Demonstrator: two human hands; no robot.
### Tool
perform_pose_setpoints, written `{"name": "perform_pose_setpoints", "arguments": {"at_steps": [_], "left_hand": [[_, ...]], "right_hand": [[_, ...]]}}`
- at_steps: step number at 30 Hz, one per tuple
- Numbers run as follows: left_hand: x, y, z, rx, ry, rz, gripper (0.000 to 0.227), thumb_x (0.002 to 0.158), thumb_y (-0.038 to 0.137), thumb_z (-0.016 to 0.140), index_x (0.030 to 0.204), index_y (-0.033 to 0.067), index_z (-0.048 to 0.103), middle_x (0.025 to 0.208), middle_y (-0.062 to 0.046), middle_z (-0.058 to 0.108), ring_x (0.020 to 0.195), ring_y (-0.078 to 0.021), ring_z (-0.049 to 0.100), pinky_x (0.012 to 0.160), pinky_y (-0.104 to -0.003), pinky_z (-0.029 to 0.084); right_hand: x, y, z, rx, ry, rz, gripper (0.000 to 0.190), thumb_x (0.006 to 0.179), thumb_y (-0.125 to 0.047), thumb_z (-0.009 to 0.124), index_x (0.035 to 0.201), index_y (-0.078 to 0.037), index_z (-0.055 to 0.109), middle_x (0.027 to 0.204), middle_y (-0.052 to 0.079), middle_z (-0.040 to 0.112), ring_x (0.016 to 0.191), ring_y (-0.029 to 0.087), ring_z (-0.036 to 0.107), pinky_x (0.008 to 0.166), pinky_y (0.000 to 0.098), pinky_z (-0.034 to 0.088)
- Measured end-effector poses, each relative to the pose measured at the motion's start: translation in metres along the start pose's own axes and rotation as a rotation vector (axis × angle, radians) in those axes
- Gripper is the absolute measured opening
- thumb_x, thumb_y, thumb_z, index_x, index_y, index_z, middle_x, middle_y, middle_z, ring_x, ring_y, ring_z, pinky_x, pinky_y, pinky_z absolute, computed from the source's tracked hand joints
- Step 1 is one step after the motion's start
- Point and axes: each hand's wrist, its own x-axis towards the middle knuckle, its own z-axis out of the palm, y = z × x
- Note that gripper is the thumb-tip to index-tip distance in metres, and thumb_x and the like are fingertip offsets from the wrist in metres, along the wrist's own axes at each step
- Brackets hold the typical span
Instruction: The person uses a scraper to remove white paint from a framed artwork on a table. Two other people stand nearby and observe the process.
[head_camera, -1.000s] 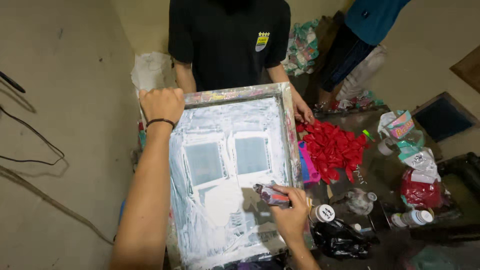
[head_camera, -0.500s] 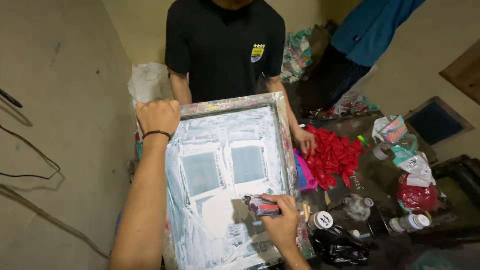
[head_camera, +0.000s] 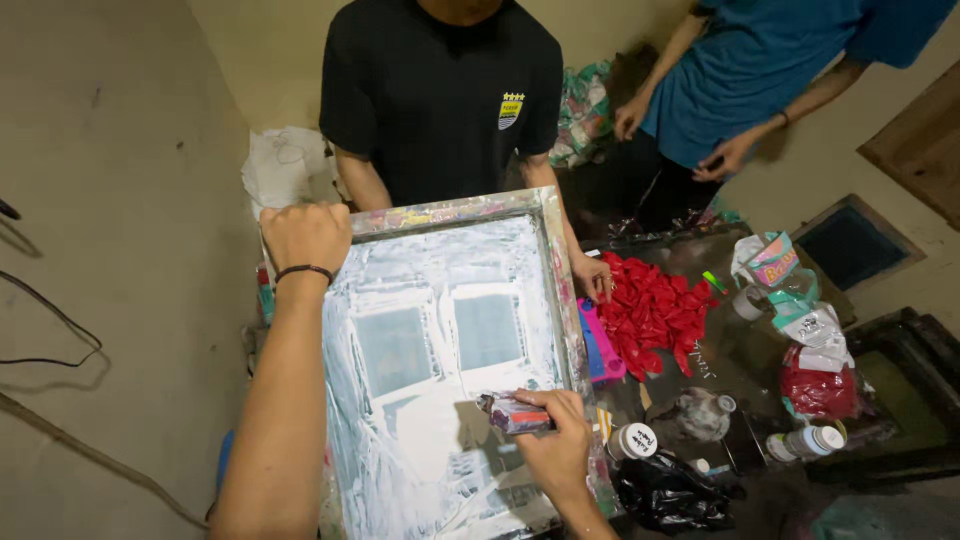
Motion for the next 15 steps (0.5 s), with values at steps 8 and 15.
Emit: {"name": "perform_pose_setpoints", "arguments": {"at_steps": [8,15], "left_hand": [[-0.0002,0.0010,-0.0033,0.002,0.006,-0.001,0.047,0.100,0.026,0.056,0.055,0.0156,0.065,0.055,-0.007,0.062,0.049,-0.0307,0.055,0.073,-0.048,0.040],[0.0015,0.0017,-0.0056,0.011,0.068,-0.001,0.042,0.099,0.027,0.057,0.062,0.0145,0.075,0.062,-0.012,0.070,0.053,-0.0351,0.065,0.075,-0.050,0.044]], "right_hand": [[-0.0021,-0.0033,0.0001,-0.010,-0.008,0.002,0.033,0.070,-0.008,0.092,0.100,-0.020,0.087,0.097,-0.005,0.086,0.098,0.019,0.069,0.087,0.0298,0.055],[-0.0034,-0.0038,-0.0008,-0.012,-0.011,0.023,0.035,0.069,-0.007,0.089,0.101,-0.021,0.088,0.098,-0.007,0.086,0.099,0.019,0.069,0.088,0.0292,0.056]]}}
